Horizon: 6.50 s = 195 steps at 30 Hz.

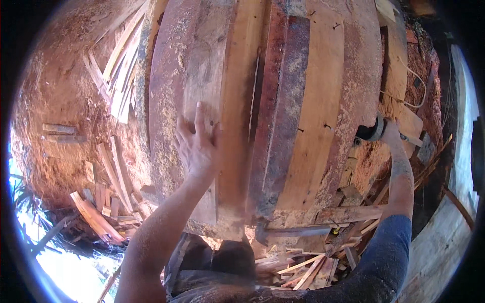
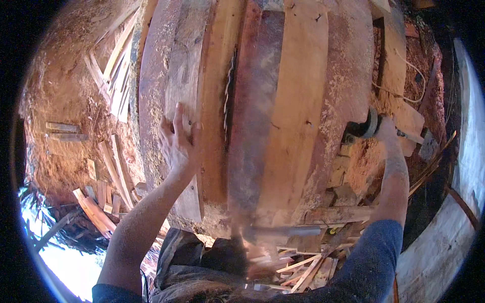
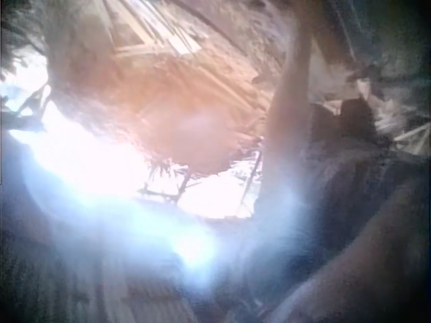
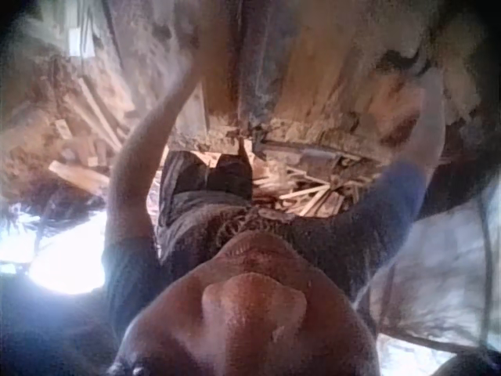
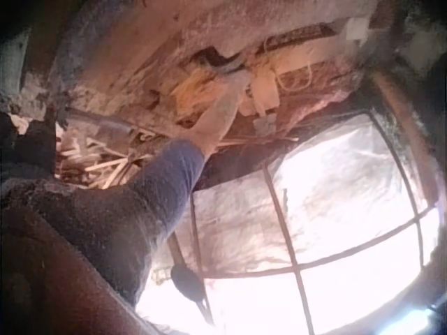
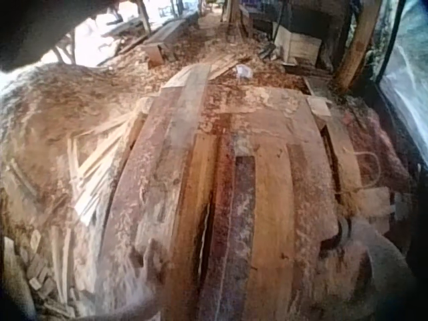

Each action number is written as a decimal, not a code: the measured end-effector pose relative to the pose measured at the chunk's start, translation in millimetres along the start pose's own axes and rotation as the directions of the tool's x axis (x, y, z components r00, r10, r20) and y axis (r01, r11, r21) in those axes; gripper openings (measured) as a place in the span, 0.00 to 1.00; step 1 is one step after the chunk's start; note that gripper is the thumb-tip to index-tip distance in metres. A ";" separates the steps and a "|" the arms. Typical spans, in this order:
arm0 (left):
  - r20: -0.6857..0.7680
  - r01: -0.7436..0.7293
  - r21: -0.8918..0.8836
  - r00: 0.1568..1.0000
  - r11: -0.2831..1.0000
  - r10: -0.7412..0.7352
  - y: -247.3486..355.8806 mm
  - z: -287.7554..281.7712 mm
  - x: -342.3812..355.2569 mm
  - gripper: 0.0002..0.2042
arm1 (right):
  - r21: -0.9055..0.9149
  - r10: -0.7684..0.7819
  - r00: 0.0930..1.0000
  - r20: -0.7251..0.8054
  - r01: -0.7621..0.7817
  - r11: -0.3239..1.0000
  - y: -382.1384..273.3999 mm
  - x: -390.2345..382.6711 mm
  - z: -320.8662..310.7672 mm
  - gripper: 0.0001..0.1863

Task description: The person uses a hammer to pry and tap a wood plank, then carries the plank across the workshop and cuts a piece off with a circular saw.

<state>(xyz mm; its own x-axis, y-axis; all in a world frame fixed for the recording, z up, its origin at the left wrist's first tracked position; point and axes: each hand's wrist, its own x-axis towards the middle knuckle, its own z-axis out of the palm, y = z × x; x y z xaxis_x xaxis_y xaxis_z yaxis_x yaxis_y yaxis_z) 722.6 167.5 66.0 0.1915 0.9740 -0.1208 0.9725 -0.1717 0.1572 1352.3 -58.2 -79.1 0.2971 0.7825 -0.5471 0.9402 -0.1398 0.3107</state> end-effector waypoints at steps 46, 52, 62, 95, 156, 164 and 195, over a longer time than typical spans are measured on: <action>0.142 -0.197 0.077 0.972 0.977 0.185 -5.8 -26.5 -22.4 0.41 | 0.522 0.395 0.913 0.107 -0.390 0.759 -454.0 -496.7 -144.9 0.26; 0.058 -0.331 0.056 0.943 0.942 0.328 -20.5 -19.0 -24.4 0.44 | 0.917 0.588 0.705 0.396 -0.269 -0.294 -666.1 -542.8 -178.0 0.29; -0.026 -0.245 0.072 0.969 0.967 0.247 -30.9 7.6 -3.1 0.45 | -0.090 0.158 0.340 0.927 0.613 -0.785 -690.1 -476.8 -291.7 0.19; 0.065 -0.271 0.114 0.962 0.956 0.265 -16.2 -12.7 -24.1 0.43 | -0.314 0.017 0.607 0.795 0.434 -0.844 -680.6 -347.2 -333.9 0.21; 0.198 -0.199 0.043 0.962 0.979 0.187 -2.3 -43.3 -26.4 0.43 | -0.200 0.178 0.617 0.766 0.492 -0.847 -583.8 -360.6 -245.2 0.19; 0.151 -0.227 0.064 0.965 0.972 0.216 -16.3 -33.7 -13.1 0.43 | -0.156 0.213 0.474 0.854 0.624 -0.765 -604.4 -377.3 -259.9 0.19; 0.011 -0.195 -0.004 0.981 0.981 0.196 -17.5 -8.6 -1.9 0.42 | 0.586 0.299 0.944 0.141 -0.323 0.743 -392.7 -439.7 -126.8 0.19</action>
<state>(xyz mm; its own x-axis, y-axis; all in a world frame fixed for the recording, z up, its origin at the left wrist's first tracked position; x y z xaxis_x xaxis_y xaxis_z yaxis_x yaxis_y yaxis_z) 704.0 169.9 71.9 0.3794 0.9199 -0.0990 0.9158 -0.3582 0.1816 831.3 -270.5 138.0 0.5851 0.6110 -0.5333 0.7005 -0.7121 -0.0472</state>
